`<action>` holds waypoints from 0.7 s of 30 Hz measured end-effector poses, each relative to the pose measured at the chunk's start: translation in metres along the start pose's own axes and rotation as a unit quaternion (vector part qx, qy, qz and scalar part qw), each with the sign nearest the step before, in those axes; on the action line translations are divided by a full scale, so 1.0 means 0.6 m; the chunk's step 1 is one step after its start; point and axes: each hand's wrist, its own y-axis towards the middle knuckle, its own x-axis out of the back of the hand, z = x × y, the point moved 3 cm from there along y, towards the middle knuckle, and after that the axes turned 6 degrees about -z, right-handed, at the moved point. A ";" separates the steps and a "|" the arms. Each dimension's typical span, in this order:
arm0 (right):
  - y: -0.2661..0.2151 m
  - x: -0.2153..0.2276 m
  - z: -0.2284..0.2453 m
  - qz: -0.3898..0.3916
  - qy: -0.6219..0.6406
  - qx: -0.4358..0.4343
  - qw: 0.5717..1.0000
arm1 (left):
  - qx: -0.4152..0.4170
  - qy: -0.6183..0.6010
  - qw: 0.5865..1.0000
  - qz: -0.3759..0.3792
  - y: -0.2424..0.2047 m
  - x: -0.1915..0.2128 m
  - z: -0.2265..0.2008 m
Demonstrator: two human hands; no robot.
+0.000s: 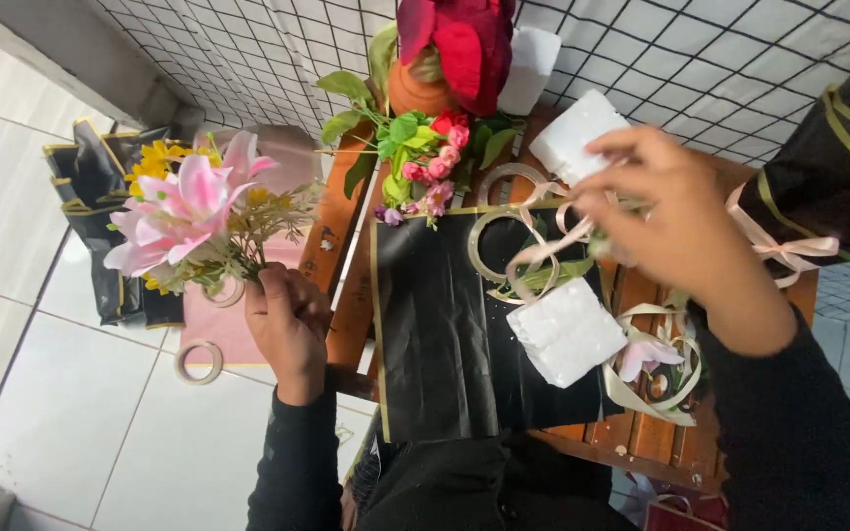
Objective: The person cuts a block of floral foam and places it on a wooden crate. They then use scissors to trim the stems of various artificial flowers, including yellow, pink, and red varieties, before inserting them into the foam to create a bouquet.
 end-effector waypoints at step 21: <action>-0.037 -0.026 -0.038 -0.071 0.182 0.098 0.976 | -0.023 -0.034 0.995 0.086 -0.009 -0.067 0.061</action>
